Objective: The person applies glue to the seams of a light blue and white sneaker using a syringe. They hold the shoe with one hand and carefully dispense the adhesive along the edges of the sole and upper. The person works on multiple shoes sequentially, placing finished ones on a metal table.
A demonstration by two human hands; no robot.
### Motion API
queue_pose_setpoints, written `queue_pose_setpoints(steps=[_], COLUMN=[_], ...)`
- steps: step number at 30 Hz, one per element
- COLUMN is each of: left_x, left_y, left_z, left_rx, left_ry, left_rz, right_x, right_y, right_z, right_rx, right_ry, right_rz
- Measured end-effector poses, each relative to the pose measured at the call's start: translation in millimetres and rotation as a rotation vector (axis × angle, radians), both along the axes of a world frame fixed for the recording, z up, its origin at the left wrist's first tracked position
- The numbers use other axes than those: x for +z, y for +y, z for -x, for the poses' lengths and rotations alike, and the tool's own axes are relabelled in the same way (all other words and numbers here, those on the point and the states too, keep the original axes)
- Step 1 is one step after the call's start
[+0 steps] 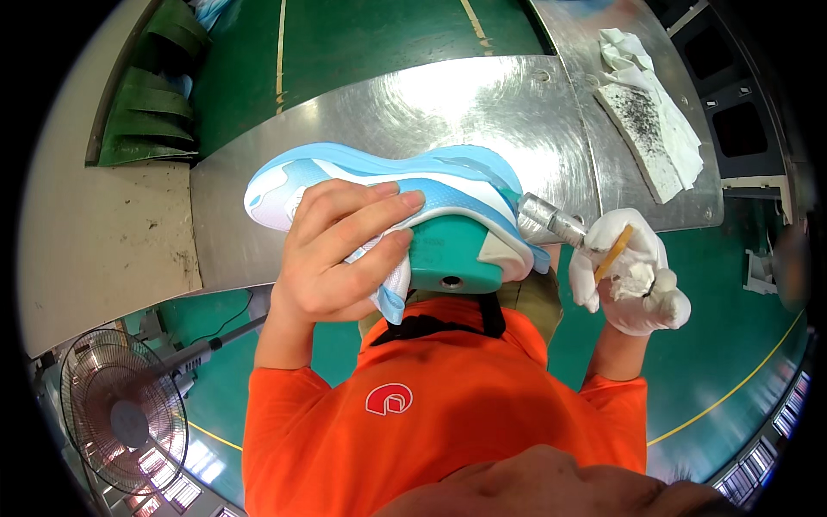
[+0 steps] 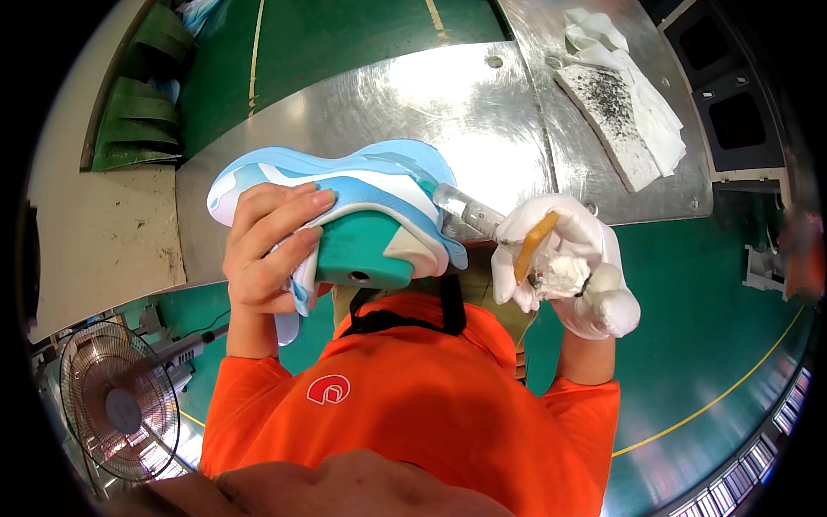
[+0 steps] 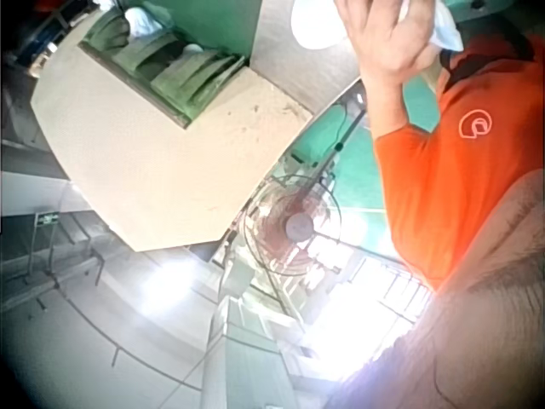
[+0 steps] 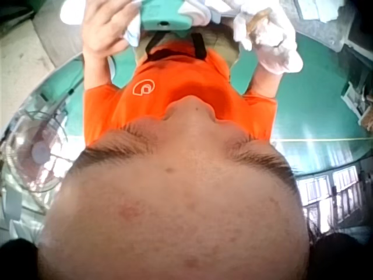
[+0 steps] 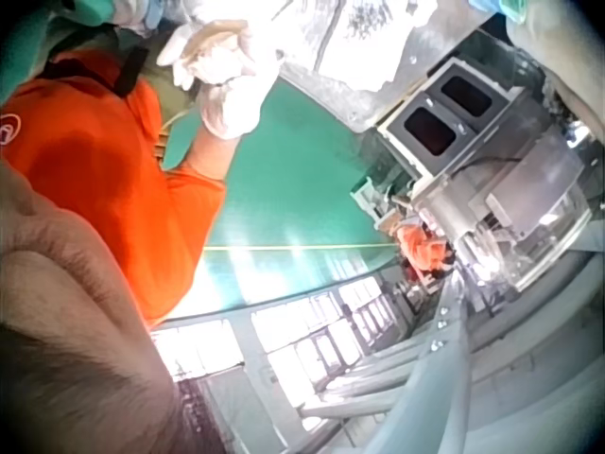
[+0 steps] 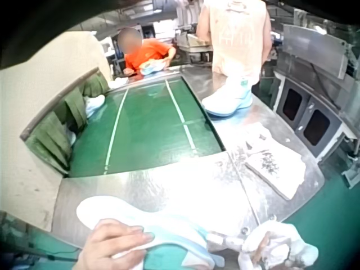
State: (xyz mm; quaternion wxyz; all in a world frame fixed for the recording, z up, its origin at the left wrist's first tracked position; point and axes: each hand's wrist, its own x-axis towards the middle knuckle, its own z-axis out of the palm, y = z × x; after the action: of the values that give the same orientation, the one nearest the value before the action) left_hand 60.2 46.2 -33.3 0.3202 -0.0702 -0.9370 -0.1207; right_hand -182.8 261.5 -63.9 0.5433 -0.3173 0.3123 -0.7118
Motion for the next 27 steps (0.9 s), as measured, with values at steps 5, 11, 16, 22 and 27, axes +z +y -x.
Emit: queue_pose_setpoints(steps=[5,11,16,22,27], left_x=[0.0,1.2,-0.3,0.7,0.8], left_y=[0.4,0.7,0.6,0.9,9.0], left_z=[0.2,0.5,-0.1,-1.3,-1.3], left_rx=[0.011,0.01,0.006,-0.004,0.002], left_ry=[0.013,0.0,0.016,0.0,0.05], left_rz=[-0.005,-0.01,0.007,0.007,-0.02], right_x=[-0.9,1.6,11.0,13.4,2.1], right_y=[-3.2,-2.2,-0.1,3.1,5.7], right_z=[-3.2,-1.6,-1.5,-1.0,5.6], right_rx=[-0.013,-0.01,-0.028,-0.04,-0.18], right_ry=[-0.035,0.016,0.091,0.088,-0.005], right_rz=[-0.015,-0.036,-0.136,-0.105,0.077])
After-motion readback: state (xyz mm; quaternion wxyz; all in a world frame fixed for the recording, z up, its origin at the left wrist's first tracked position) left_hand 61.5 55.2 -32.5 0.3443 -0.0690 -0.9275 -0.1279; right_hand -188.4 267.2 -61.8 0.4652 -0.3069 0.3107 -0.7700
